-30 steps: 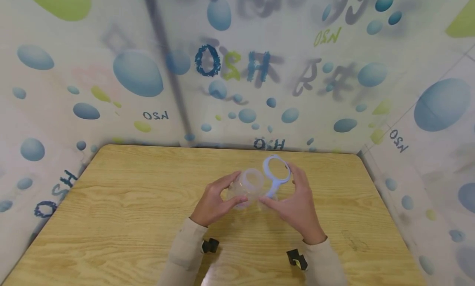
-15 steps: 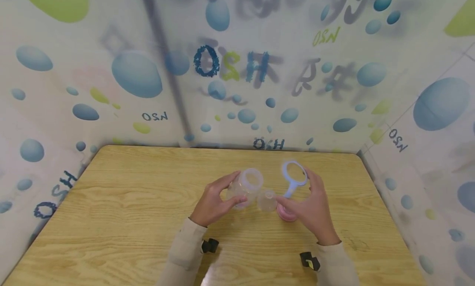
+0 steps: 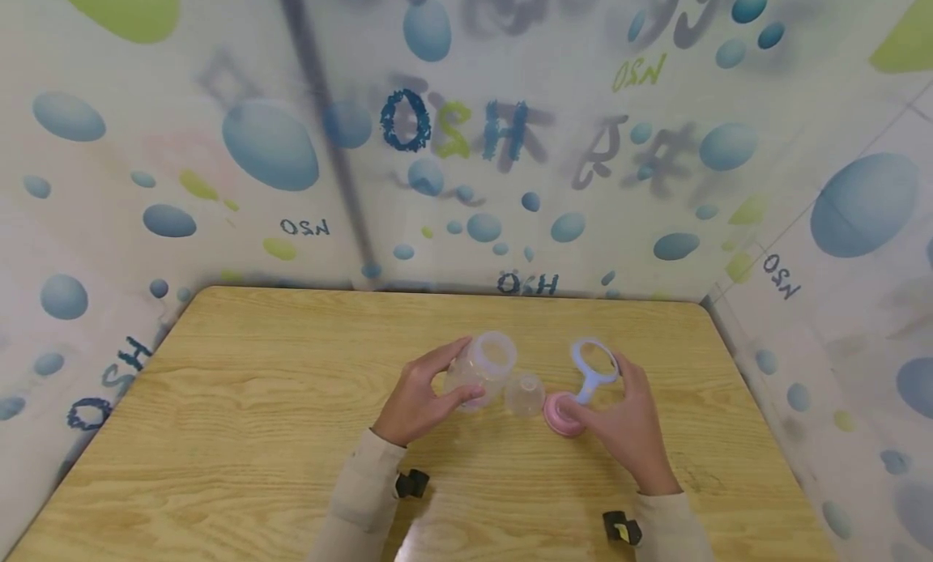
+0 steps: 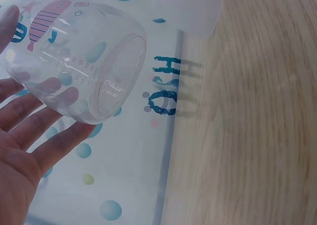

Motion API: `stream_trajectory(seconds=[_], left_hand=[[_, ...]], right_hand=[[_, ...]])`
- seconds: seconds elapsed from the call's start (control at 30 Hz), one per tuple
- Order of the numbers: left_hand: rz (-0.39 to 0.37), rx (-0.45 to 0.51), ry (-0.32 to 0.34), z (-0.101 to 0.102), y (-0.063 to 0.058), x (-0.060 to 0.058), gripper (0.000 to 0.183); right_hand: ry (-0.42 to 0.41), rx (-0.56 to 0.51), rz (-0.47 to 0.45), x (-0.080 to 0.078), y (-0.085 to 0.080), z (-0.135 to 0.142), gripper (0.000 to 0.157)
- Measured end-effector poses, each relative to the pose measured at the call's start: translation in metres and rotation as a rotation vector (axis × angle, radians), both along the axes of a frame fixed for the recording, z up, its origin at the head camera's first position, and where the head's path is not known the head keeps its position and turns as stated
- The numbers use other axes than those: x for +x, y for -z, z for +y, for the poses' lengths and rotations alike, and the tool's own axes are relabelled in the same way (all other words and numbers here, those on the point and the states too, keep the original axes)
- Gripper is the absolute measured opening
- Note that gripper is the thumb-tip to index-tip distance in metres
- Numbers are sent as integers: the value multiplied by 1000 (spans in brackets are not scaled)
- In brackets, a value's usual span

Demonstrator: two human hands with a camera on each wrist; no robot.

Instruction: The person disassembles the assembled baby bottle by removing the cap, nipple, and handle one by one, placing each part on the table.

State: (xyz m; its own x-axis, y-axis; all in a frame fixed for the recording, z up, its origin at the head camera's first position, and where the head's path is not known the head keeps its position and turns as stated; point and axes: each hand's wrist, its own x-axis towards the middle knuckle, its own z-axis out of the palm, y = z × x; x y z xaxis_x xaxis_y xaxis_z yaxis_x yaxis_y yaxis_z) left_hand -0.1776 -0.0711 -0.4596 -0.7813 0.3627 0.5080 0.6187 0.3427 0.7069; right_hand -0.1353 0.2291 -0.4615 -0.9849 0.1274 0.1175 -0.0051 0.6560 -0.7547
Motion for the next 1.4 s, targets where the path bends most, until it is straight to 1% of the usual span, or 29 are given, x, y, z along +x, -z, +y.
stream_trajectory(seconds=[0.17, 0.43, 0.57, 0.73, 0.87, 1.03, 1.23, 1.4], left_hand=[[12, -3, -5, 0, 1, 0, 67], [24, 6, -2, 1, 3, -1, 67], [36, 1, -4, 1, 4, -2, 67], [27, 9, -1, 1, 4, -2, 67], [3, 9, -5, 1, 4, -1, 66], [-14, 12, -7, 1, 3, -1, 66], [-4, 8, -14, 1, 2, 0, 65], [-7, 16, -17, 1, 1, 0, 66]], right_hand=[[-8, 7, -35, 2, 7, 6, 105], [-19, 51, -104, 5, 12, 12, 104], [-27, 63, -111, 6, 15, 15, 104], [-26, 64, -110, 7, 18, 18, 104], [-28, 60, -115, 8, 21, 21, 104], [-30, 67, -136, 10, 24, 24, 107], [-43, 77, -161, 12, 27, 27, 109], [-47, 81, -200, 13, 27, 28, 109]])
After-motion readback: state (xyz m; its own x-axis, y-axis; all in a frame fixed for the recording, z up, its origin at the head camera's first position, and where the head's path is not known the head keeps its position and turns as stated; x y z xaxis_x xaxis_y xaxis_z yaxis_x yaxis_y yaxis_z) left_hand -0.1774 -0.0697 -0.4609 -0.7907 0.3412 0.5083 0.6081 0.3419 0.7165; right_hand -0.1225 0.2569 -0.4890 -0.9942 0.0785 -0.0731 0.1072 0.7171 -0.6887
